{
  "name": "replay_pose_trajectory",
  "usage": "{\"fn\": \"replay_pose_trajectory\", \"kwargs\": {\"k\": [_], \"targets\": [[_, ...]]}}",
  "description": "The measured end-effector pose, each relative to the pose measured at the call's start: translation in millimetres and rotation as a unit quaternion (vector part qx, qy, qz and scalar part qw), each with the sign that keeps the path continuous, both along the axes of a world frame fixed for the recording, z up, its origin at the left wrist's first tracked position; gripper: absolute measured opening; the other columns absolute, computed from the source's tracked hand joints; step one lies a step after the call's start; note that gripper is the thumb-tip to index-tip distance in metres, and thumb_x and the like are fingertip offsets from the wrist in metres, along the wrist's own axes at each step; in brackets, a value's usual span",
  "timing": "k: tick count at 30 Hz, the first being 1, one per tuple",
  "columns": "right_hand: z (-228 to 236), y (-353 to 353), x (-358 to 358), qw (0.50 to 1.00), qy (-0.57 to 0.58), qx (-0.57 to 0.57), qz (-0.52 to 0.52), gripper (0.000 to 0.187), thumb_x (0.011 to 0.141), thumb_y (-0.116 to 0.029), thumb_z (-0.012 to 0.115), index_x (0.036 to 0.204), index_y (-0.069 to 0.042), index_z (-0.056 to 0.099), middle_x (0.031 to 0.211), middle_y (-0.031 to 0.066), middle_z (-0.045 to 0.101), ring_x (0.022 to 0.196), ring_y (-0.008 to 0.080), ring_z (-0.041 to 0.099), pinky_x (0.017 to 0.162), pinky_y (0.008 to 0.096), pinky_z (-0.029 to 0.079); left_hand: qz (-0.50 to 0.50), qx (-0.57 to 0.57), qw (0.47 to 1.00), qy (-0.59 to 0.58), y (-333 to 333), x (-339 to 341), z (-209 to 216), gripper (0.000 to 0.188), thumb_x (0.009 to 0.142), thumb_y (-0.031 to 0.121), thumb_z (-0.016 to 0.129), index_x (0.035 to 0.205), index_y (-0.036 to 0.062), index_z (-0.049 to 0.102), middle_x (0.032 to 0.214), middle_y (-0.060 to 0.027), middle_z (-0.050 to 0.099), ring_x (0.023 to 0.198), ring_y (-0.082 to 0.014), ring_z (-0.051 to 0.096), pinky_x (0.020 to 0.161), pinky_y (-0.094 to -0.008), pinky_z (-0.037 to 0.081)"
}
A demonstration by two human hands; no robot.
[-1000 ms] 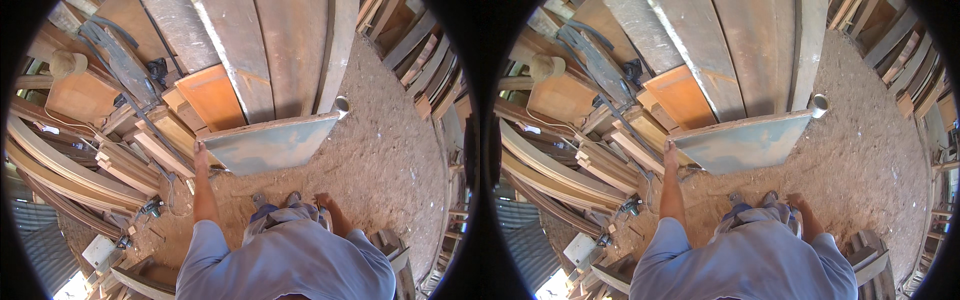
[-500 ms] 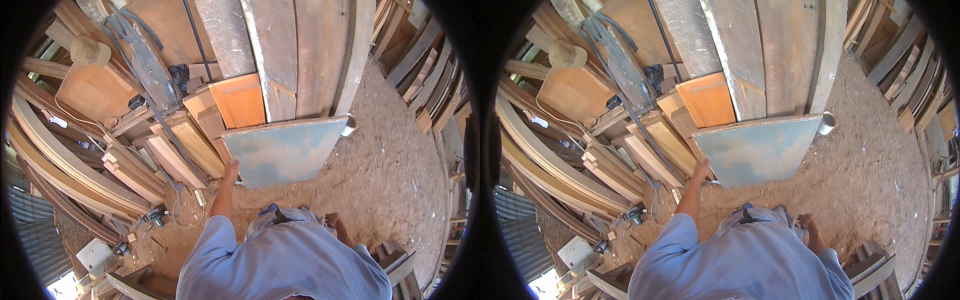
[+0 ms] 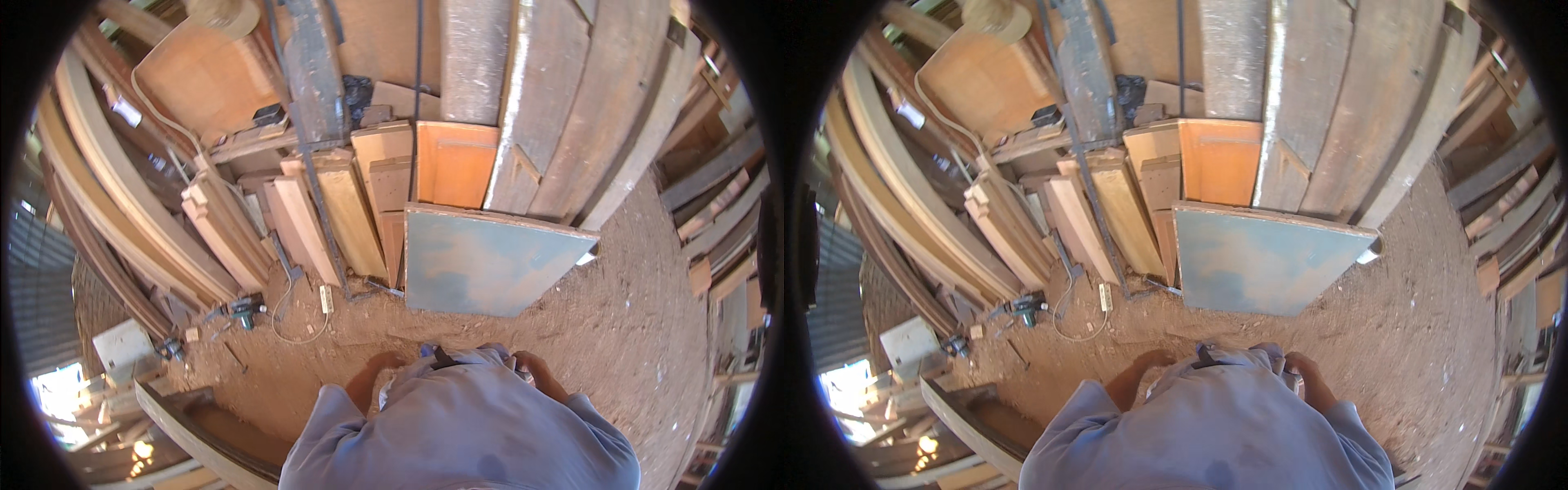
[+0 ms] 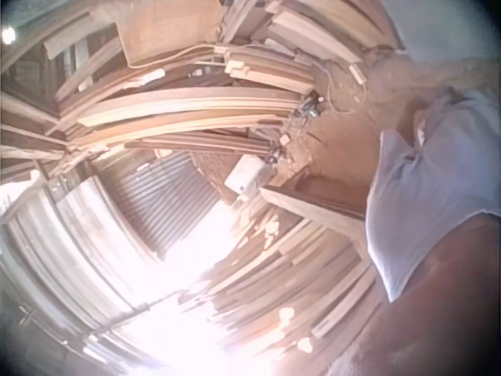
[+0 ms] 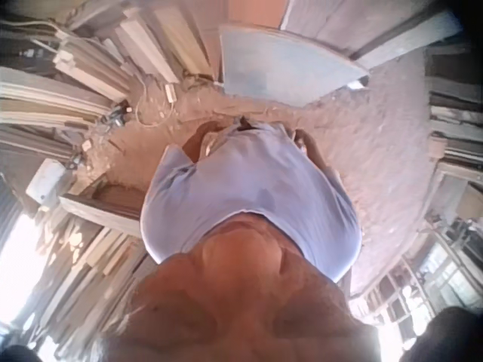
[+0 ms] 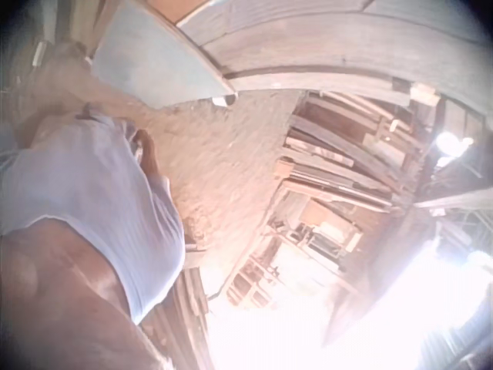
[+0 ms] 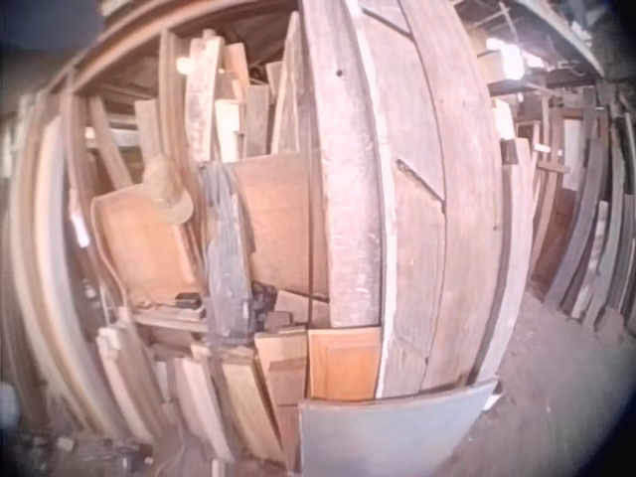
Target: The person measures several pieces of wood and boards in a workshop using a tape measure.
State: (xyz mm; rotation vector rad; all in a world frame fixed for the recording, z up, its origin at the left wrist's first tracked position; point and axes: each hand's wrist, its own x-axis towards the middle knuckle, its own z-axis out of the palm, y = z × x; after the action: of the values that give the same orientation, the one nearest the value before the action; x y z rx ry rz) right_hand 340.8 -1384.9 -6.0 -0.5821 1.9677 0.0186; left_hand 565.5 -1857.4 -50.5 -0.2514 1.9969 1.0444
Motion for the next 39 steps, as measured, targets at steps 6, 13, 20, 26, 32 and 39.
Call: {"fn": "replay_pose_trajectory", "kwargs": {"k": [6, 13, 20, 26, 32, 39], "targets": [[-5.2, -60.3, -63.9, 0.965, -0.104, -0.222, 0.088, 0.044, 0.091, -0.033, 0.053, 0.129, -0.012, 0.062, 0.119, 0.0211, 0.066, 0.111, 0.0367, 0.063, 0.096, 0.0414, 0.049, 0.143, 0.04, 0.988, -0.046, 39.0, -53.3, 91.3, 0.056, 0.092, 0.047, 0.057, 0.124, 0.0016, 0.062, 0.122, -0.0168, 0.065, 0.11, -0.0289, 0.061, 0.097, -0.0383, 0.046], [113.5, -150.0, -66.3, 0.963, -0.134, -0.173, 0.159, 0.044, 0.091, -0.037, 0.051, 0.122, -0.008, 0.065, 0.12, 0.0221, 0.065, 0.107, 0.0361, 0.064, 0.094, 0.0432, 0.049, 0.299, 0.147, 0.941, -0.063, 124.3, -60.7, 154.2, 0.055, 0.093, 0.046, 0.056, 0.124, 0.0018, 0.062, 0.123, -0.0165, 0.065, 0.111, -0.0284, 0.061, 0.097, -0.0379, 0.046], [16.7, 17.6, -152.1, 0.984, 0.002, 0.029, 0.177, 0.045, 0.08, -0.043, 0.065, 0.11, -0.009, 0.072, 0.117, 0.017, 0.068, 0.111, 0.0344, 0.064, 0.092, 0.045, 0.051, 0.581, 0.486, 0.652, 0.03, 187.8, -102.6, 133.7, 0.036, 0.097, 0.034, 0.053, 0.112, 0.0033, 0.065, 0.109, -0.0152, 0.069, 0.104, -0.0287, 0.065, 0.091, -0.0388, 0.052], [30.7, 78.5, -179.9, 0.994, -0.003, 0.073, 0.084, 0.048, 0.081, -0.045, 0.066, 0.105, -0.004, 0.072, 0.109, 0.0172, 0.071, 0.103, 0.0315, 0.068, 0.086, 0.0425, 0.052, 0.311, -0.228, 0.902, 0.193, 231.7, -3.5, 9.1, 0.037, 0.096, 0.031, 0.052, 0.118, 0.0026, 0.062, 0.109, -0.0249, 0.066, 0.103, -0.0346, 0.066, 0.088, -0.0452, 0.052], [-51.9, 119.3, -249.9, 0.981, 0.056, 0.017, 0.185, 0.044, 0.083, -0.041, 0.065, 0.097, 0.0, 0.073, 0.097, 0.018, 0.072, 0.09, 0.0301, 0.069, 0.081, 0.0407, 0.052, 0.475, -0.034, 0.877, -0.063, 307.2, 42.8, 16.7, 0.039, 0.09, 0.034, 0.054, 0.11, 0.0024, 0.066, 0.113, -0.026, 0.065, 0.111, -0.0377, 0.062, 0.093, -0.0453, 0.049], [-5.8, -69.1, -150.9, 0.936, -0.048, -0.174, 0.303, 0.042, 0.09, -0.042, 0.055, 0.094, -0.003, 0.071, 0.092, 0.0231, 0.068, 0.084, 0.0372, 0.066, 0.075, 0.0466, 0.051, 0.622, 0.022, 0.77, -0.136, 371.8, 143.7, 25.3, 0.048, 0.089, 0.04, 0.055, 0.115, 0.0, 0.064, 0.117, -0.0289, 0.063, 0.115, -0.0404, 0.059, 0.097, -0.0472, 0.046]]}}
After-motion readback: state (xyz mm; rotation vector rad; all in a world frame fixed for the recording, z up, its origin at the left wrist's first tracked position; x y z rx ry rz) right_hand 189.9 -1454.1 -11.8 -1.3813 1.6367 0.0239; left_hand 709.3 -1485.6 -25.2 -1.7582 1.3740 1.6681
